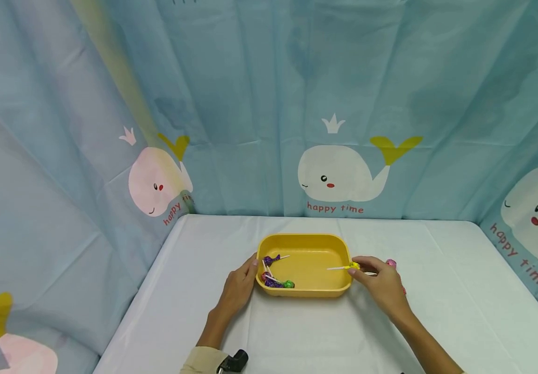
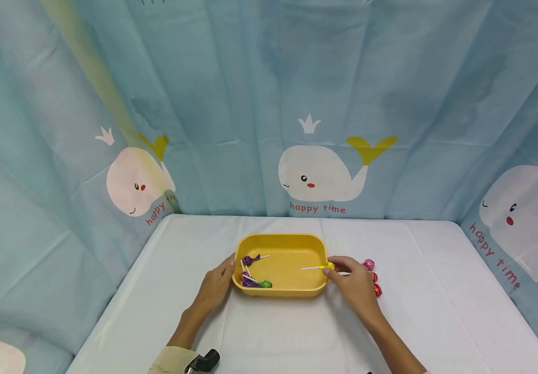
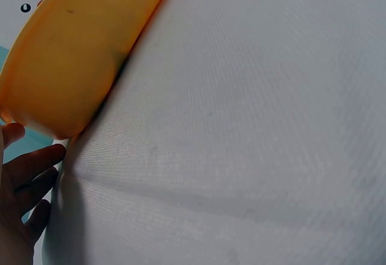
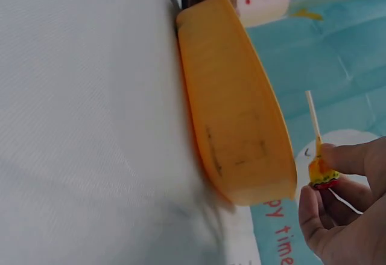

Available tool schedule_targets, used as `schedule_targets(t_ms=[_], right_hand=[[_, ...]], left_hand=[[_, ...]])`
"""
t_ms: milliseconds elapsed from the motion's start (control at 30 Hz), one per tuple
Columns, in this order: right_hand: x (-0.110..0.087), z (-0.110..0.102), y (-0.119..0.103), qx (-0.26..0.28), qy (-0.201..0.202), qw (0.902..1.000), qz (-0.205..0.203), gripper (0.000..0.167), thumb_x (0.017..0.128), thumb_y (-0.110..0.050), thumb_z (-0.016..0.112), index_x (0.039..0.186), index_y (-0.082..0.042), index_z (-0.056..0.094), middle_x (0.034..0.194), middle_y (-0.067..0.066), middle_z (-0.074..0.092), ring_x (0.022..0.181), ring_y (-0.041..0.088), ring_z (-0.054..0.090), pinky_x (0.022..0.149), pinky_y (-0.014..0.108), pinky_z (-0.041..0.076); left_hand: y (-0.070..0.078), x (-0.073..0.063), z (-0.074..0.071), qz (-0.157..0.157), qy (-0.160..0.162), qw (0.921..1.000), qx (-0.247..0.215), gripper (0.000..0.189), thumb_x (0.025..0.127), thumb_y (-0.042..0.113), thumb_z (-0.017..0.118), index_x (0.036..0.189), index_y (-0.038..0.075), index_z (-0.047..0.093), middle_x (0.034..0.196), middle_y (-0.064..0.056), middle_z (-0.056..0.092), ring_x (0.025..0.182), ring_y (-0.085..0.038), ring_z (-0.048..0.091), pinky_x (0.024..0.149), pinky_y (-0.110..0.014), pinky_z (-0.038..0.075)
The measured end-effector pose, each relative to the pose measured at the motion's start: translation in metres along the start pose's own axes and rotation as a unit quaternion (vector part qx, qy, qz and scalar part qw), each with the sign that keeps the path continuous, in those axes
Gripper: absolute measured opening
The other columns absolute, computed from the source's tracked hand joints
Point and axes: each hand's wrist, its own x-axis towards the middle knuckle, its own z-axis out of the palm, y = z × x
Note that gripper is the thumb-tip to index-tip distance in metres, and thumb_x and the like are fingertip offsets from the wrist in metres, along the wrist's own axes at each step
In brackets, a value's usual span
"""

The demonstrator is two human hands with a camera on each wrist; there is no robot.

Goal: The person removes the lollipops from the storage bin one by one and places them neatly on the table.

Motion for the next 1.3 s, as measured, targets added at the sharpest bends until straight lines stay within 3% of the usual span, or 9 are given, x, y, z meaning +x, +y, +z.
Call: schedule_targets(t_ms=[233,633,1067,1300], right_hand=[[-0.008,-0.017,0.007,0.0,0.008,0.9999,0.008,0.042,0.095,-0.037,0.082,0.129,-0.012,0.076,0.116,0.009,0.074,0.096,0.014,0.071,0.079,0.017,0.057],[-0.022,-0.042,0.033,-0.036,0.039,0.9984,0.019,0.046,0.095,-0.04,0.082,0.131,-0.013,0.076,0.119,0.009,0.074,0.093,-0.004,0.061,0.078,0.006,0.05],[-0.034,-0.058,0.057,-0.079,0.04,0.9946,0.056,0.051,0.092,-0.045,0.083,0.13,-0.012,0.077,0.114,0.009,0.078,0.089,-0.012,0.056,0.072,0.014,0.044],[-0.039,-0.061,0.066,-0.095,0.033,0.9927,0.067,0.046,0.091,-0.036,0.086,0.128,-0.009,0.078,0.108,0.007,0.078,0.086,-0.01,0.057,0.071,0.016,0.045]], left_hand=[[0.0,0.0,0.0,0.0,-0.002,1.0,0.0,0.06,0.113,0.058,0.036,0.16,0.024,0.05,0.155,-0.004,0.057,0.144,-0.031,0.054,0.121,-0.053,0.043],[-0.001,0.0,0.0,0.001,0.0,1.0,0.001,0.058,0.113,0.058,0.036,0.159,0.026,0.051,0.153,-0.003,0.058,0.143,-0.03,0.055,0.121,-0.052,0.043],[-0.001,0.0,0.0,0.004,0.007,0.9999,0.006,0.056,0.114,0.055,0.037,0.158,0.024,0.052,0.152,-0.005,0.059,0.142,-0.032,0.056,0.12,-0.054,0.044],[-0.001,0.0,0.0,-0.002,0.002,1.0,0.0,0.057,0.113,0.057,0.036,0.159,0.027,0.051,0.154,-0.003,0.058,0.144,-0.03,0.055,0.121,-0.052,0.043]])
